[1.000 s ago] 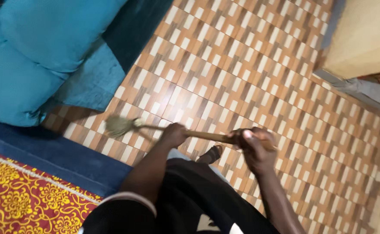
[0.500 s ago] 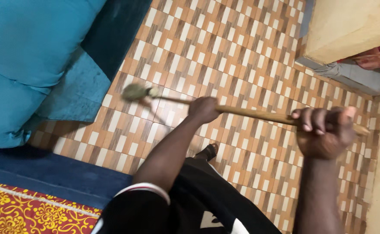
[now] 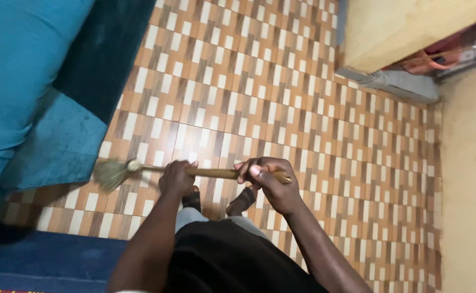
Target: The person sweeps a tiled floor using a long-handled broom, moving it across different sections of the room including near furniture.
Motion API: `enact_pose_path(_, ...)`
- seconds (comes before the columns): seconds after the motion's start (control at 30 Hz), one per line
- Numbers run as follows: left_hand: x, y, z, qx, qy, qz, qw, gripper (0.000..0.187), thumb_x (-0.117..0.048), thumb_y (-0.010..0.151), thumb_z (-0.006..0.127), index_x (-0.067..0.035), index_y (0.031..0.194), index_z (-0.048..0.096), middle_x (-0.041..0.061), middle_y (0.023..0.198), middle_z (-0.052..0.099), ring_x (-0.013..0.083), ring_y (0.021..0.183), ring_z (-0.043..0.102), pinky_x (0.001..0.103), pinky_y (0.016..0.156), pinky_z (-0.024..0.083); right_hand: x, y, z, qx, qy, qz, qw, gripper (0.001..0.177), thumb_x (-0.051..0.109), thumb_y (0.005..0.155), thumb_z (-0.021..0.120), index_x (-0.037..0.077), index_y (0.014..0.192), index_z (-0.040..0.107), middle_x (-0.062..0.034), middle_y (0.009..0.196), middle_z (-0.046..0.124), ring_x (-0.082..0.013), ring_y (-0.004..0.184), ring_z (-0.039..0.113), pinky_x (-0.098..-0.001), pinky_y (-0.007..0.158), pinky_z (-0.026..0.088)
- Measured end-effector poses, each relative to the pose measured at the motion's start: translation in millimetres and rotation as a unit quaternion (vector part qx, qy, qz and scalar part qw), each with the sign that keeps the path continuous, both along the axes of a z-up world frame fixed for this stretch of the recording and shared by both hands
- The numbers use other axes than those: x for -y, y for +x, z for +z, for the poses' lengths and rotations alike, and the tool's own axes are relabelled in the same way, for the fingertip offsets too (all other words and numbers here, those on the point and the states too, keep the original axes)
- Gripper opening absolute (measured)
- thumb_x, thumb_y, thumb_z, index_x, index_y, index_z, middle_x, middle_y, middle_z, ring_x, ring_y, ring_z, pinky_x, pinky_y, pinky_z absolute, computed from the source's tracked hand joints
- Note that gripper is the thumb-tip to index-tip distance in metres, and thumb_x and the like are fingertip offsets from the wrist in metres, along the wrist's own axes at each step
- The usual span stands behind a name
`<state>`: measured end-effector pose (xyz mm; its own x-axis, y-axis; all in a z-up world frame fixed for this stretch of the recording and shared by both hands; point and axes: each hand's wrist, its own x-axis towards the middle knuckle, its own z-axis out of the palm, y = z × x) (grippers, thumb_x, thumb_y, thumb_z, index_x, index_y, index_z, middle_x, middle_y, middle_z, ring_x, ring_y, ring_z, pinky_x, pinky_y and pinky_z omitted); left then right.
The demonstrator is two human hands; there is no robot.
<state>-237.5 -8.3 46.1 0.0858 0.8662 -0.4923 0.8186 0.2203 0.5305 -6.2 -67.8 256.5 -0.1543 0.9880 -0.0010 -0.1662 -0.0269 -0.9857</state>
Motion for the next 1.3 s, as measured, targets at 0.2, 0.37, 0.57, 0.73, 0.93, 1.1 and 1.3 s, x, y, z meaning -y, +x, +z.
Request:
enact_pose_path(0.2,-71.3,68.0,9.8,0.078,0.068,-0.152,0.983,0.038,-0.052,0.100,0.062,-0.017,0.096,0.075,0.011,0.103,0.071,0.0331,0.106,0.066,0.053,0.088,0.054,11.9,22.4,9.4,0.012,0.129,-0.096,0.987,0.035,0.015,0.106,0.060,0.013,0.072,0.059,-0.0095,0.081,0.070,-0.0274,0.090,0.074,-0.0599,0.108,0.057)
enact_pose_path(0.37,-79.4,106.5,60.6,0.126,0.118,-0.109,0.979,0.018,-0.036,0.089,0.073,-0.019,0.092,0.070,0.006,0.098,0.074,0.0319,0.100,0.067,0.052,0.079,0.052,14.2,68.2,33.0,-0.073,0.187,-0.120,0.972,0.039,0.024,0.112,0.059,0.014,0.075,0.054,-0.0057,0.076,0.063,-0.0249,0.087,0.069,-0.0581,0.106,0.056)
enact_pose_path(0.57,-27.0,88.4,73.5,0.074,0.057,-0.075,0.993,0.022,-0.035,0.084,0.075,-0.021,0.099,0.068,0.009,0.096,0.075,0.0339,0.097,0.070,0.051,0.080,0.052,-8.9,94.5,47.2,-0.190,0.040,-0.168,0.967,0.055,0.040,0.120,0.048,0.014,0.072,0.043,0.0008,0.063,0.048,-0.0183,0.067,0.057,-0.0438,0.084,0.051)
enact_pose_path(0.73,39.8,51.4,38.8,0.018,-0.089,-0.036,0.995,0.024,-0.045,0.090,0.070,-0.024,0.102,0.071,0.009,0.096,0.076,0.0321,0.096,0.072,0.051,0.087,0.051,-29.4,57.1,-8.8,-0.187,-0.149,-0.262,0.935,0.041,0.035,0.108,0.055,0.020,0.072,0.043,0.0063,0.052,0.042,-0.0148,0.049,0.050,-0.0429,0.068,0.052)
enact_pose_path(0.93,44.4,83.6,7.3,0.093,-0.007,-0.078,0.993,0.019,-0.026,0.088,0.067,-0.022,0.106,0.070,0.013,0.100,0.075,0.0367,0.097,0.071,0.051,0.084,0.054,-7.1,71.3,9.7,-0.111,-0.057,-0.229,0.965,0.042,0.021,0.103,0.062,0.015,0.065,0.046,0.0016,0.053,0.047,-0.0163,0.050,0.053,-0.0485,0.067,0.056)
enact_pose_path(1.1,-19.0,157.8,25.7,0.103,0.033,-0.161,0.981,0.019,-0.035,0.095,0.062,-0.019,0.094,0.072,0.008,0.097,0.074,0.0333,0.097,0.070,0.052,0.084,0.054,27.0,99.2,54.4,-0.006,0.093,-0.165,0.982,0.038,0.014,0.104,0.065,0.014,0.071,0.046,-0.0046,0.063,0.049,-0.0202,0.067,0.056,-0.0496,0.083,0.056)
enact_pose_path(1.3,-65.8,203.1,85.9,0.139,0.089,-0.158,0.973,0.039,-0.057,0.091,0.066,-0.018,0.089,0.072,0.006,0.092,0.074,0.0290,0.099,0.069,0.053,0.082,0.053,28.6,132.9,61.1,-0.041,0.231,-0.179,0.955,0.047,0.025,0.110,0.059,0.016,0.068,0.039,0.0008,0.057,0.045,-0.0168,0.056,0.055,-0.0447,0.071,0.058)
